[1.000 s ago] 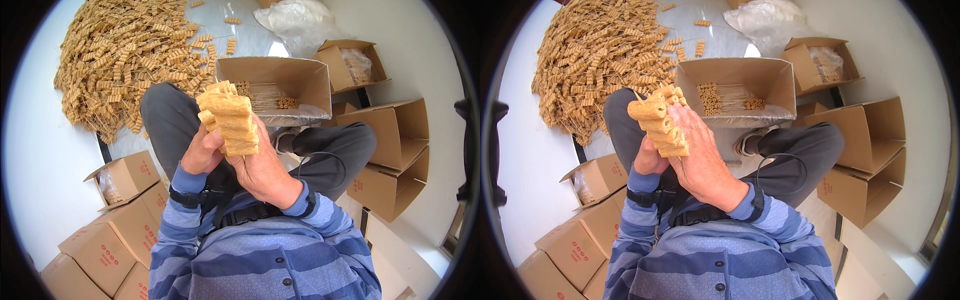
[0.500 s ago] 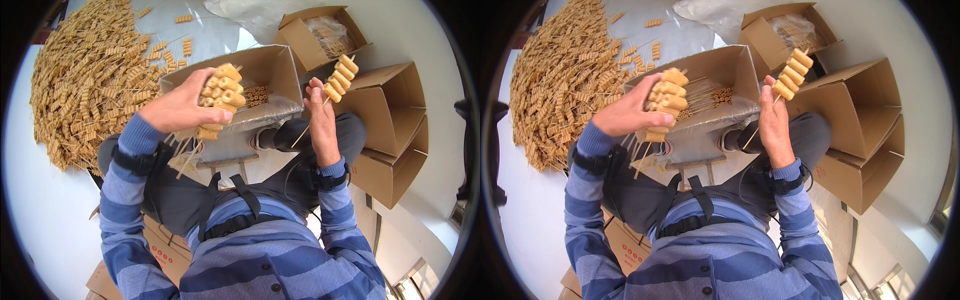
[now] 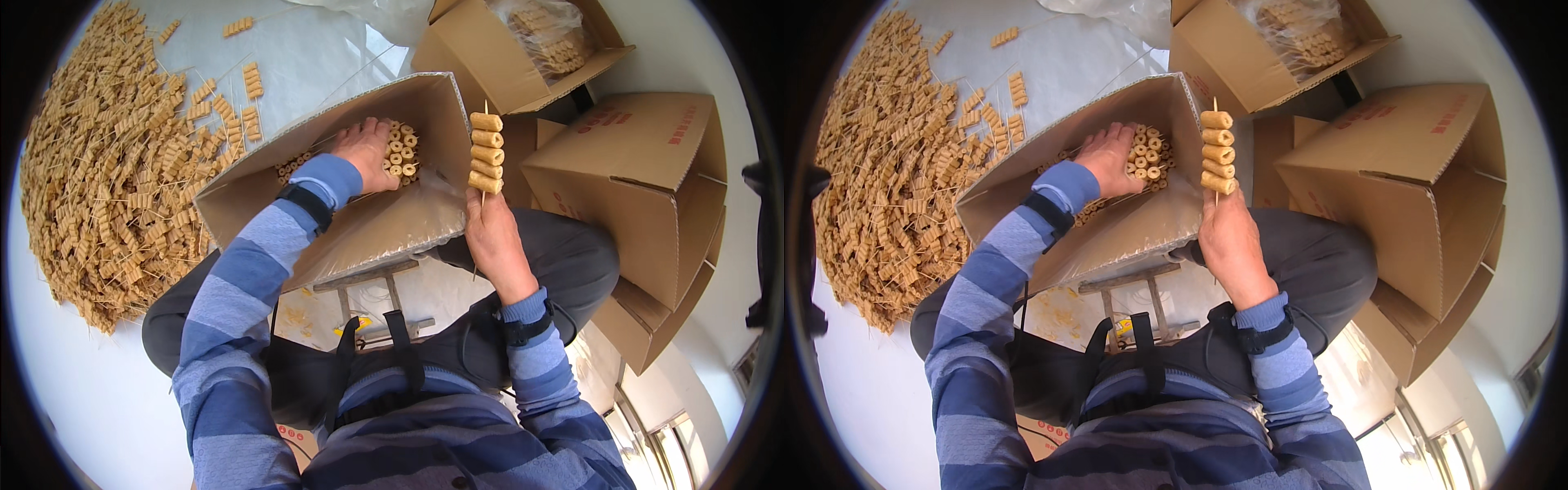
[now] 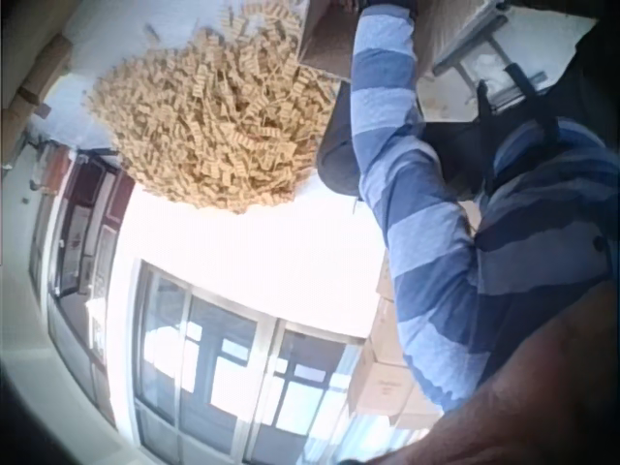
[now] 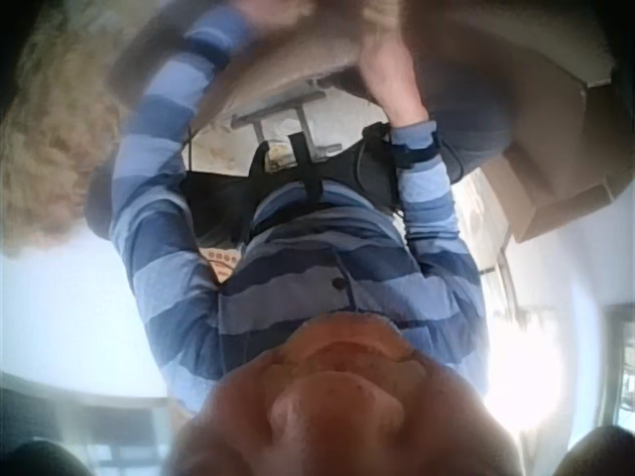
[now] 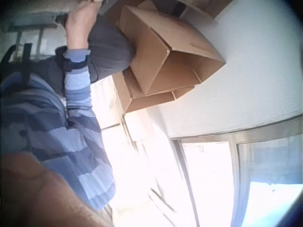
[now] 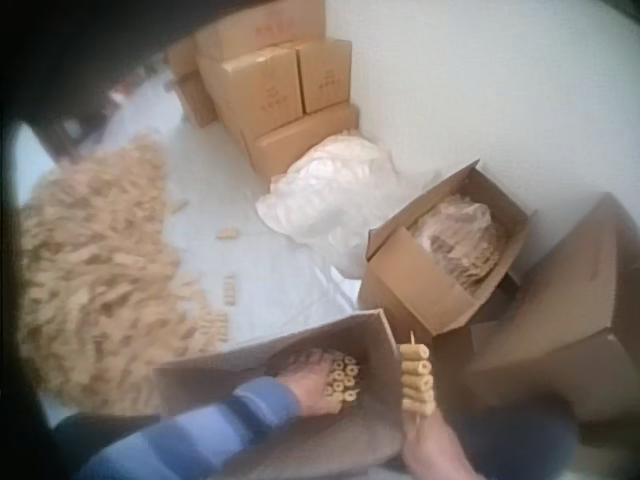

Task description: The person sits on the floor and threads small cylindrical snack pieces onto wooden skewers. They repeatedly pick up skewers, insert snack pieces, and place the completed skewers into a cardboard box.

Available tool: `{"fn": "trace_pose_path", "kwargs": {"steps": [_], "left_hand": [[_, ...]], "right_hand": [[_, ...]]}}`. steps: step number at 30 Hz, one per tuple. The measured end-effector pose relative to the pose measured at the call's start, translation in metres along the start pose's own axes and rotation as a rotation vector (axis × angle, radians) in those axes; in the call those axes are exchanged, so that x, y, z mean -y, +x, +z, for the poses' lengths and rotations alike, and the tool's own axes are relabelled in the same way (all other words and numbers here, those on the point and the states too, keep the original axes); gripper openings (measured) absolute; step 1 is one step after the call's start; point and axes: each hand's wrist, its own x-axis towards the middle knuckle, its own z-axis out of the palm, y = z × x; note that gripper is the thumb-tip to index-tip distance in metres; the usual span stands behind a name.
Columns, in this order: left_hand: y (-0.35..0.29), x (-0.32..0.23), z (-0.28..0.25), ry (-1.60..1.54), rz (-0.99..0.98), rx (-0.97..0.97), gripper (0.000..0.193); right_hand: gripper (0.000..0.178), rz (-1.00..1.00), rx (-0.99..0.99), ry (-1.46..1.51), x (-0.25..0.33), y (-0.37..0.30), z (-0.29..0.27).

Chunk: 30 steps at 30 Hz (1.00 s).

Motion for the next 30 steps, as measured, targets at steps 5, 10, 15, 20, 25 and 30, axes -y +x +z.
{"fn": "trace_pose_path", "kwargs": {"steps": [5, 10, 15, 20, 25, 30], "left_hand": [[0.023, -0.003, 0.034, 0.170, 0.102, -0.101, 0.098], [0.036, 0.009, 0.063, 0.253, 0.153, -0.186, 0.094], [0.048, 0.020, 0.087, 0.333, 0.177, -0.426, 0.092], [0.063, 0.030, 0.098, 0.400, 0.165, -0.510, 0.082], [0.065, 0.036, 0.103, 0.326, 0.191, -0.578, 0.077], [0.066, 0.040, 0.107, 0.386, 0.154, -0.503, 0.067]], "right_hand": [[0.033, 0.069, 0.059, -0.036, 0.004, 0.003, 0.001], [0.045, 0.070, 0.062, -0.090, 0.007, 0.005, 0.001], [0.050, 0.067, 0.105, -0.111, 0.008, 0.004, 0.000], [0.052, 0.059, 0.114, -0.107, 0.007, 0.003, 0.000], [0.054, 0.061, 0.131, -0.104, 0.009, 0.001, 0.000], [0.056, 0.066, 0.124, -0.110, 0.014, 0.001, 0.001]]}}
